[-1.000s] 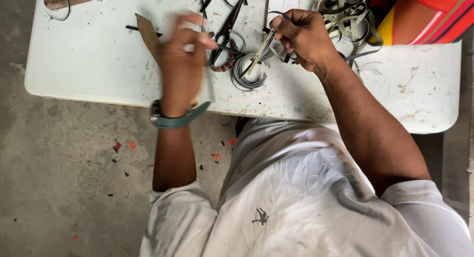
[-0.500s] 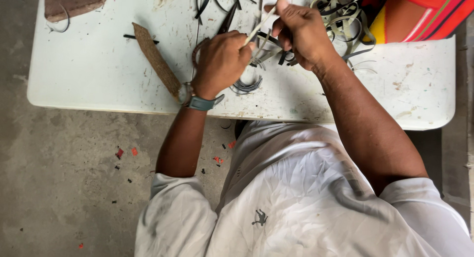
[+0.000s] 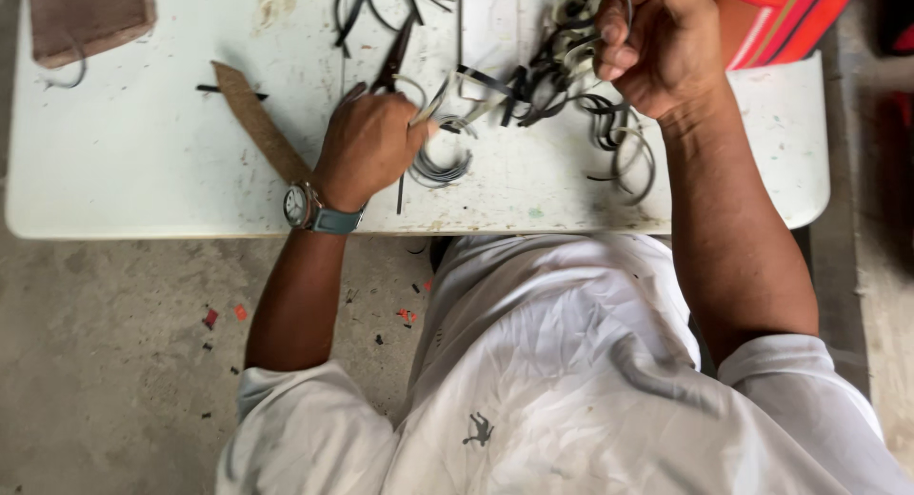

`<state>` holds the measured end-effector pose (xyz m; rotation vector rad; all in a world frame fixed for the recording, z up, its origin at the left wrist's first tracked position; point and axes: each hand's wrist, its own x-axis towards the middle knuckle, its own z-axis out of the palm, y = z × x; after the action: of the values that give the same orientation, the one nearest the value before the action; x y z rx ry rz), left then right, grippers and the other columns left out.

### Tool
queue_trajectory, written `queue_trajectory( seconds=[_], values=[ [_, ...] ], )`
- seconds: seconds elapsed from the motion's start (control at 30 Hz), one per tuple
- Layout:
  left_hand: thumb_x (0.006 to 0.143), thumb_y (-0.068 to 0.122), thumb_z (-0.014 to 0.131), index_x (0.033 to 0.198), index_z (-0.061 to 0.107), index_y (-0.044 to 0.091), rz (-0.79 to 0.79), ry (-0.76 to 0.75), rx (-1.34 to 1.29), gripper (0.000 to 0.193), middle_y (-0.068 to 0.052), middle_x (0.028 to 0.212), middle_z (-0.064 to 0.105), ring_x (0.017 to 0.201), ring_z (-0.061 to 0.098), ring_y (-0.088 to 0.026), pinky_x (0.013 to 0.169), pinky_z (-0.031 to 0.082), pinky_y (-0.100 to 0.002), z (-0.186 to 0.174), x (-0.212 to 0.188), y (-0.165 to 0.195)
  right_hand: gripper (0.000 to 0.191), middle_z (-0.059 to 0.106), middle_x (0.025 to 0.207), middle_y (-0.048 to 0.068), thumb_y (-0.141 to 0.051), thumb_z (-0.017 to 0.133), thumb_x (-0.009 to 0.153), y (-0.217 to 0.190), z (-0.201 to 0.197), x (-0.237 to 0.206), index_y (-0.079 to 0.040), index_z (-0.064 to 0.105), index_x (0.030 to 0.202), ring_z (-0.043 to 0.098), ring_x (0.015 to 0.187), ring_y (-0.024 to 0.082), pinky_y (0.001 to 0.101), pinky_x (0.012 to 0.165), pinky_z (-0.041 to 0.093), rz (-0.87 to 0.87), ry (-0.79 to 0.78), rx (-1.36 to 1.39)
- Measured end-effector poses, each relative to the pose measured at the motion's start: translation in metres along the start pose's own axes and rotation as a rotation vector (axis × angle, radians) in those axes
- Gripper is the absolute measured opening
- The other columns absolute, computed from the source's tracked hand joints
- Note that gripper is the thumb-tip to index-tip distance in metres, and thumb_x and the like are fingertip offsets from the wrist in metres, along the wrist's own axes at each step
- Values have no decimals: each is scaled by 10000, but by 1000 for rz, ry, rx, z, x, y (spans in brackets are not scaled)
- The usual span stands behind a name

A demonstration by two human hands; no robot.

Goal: The person sorts black straps on a work table, then picks up a colorful zippered fabric bag, folds and presses its edges together, and threads a strap through the bag's openings before setting it back with the other finished bags.

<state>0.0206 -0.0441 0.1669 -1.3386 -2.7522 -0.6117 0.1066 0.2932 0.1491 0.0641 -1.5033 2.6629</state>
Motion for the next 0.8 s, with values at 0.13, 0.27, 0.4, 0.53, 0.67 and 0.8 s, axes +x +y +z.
queue_trajectory(
  seconds=[0.13, 0.27, 0.4, 0.53, 0.67, 0.8],
  values=[
    [743, 403, 894, 765, 734, -26, -122, -228, 136, 459, -212, 805, 701, 752, 689, -368, 689, 534, -482, 14, 0, 4, 258, 574, 796, -24, -71, 686, 958, -25, -27, -44, -47, 710, 1215, 399, 598, 61, 221, 584, 380, -56, 41, -202],
    [696, 379, 930, 852, 756, -16, -222, -193, 65, 459, -212, 887, 714, 804, 680, -381, 715, 532, -486, 14, -3, -3, 374, 450, 801, -90, 161, 711, 892, -37, -47, -75, -33, 690, 1210, 427, 718, 18, 194, 697, 452, -164, 110, -725],
    [847, 156, 831, 1038, 752, -18, -7, 74, 20, 269, -214, 1016, 727, 904, 693, -370, 801, 549, -458, 9, -7, -12, 416, 400, 801, -84, 183, 711, 867, -41, -51, -85, -45, 679, 1213, 360, 715, 16, 194, 667, 349, -195, 211, -960],
    [940, -45, 711, 1179, 739, -16, -52, 165, -35, 242, -186, 1078, 725, 920, 710, -306, 809, 561, -397, -3, -8, -13, 360, 489, 886, -108, 132, 644, 845, -47, -48, -85, -76, 625, 1138, 422, 773, -5, 160, 702, 380, -231, 277, -763],
    [927, -80, 633, 1196, 704, 23, -250, 315, -528, 296, -85, 1129, 730, 838, 682, -136, 683, 537, -254, -8, -2, -6, 336, 668, 926, 16, 35, 444, 955, -53, -50, -82, -44, 724, 1122, 544, 629, 103, 230, 610, 465, -72, 358, -323],
    [935, -95, 700, 1184, 603, 36, 15, 276, -1018, 297, -67, 1111, 717, 1003, 702, -100, 815, 599, -233, 18, 19, 6, 336, 685, 1015, 94, 77, 463, 1043, -31, -50, -82, -24, 713, 1244, 666, 770, 196, 334, 759, 596, -155, 246, -124]
  ],
)
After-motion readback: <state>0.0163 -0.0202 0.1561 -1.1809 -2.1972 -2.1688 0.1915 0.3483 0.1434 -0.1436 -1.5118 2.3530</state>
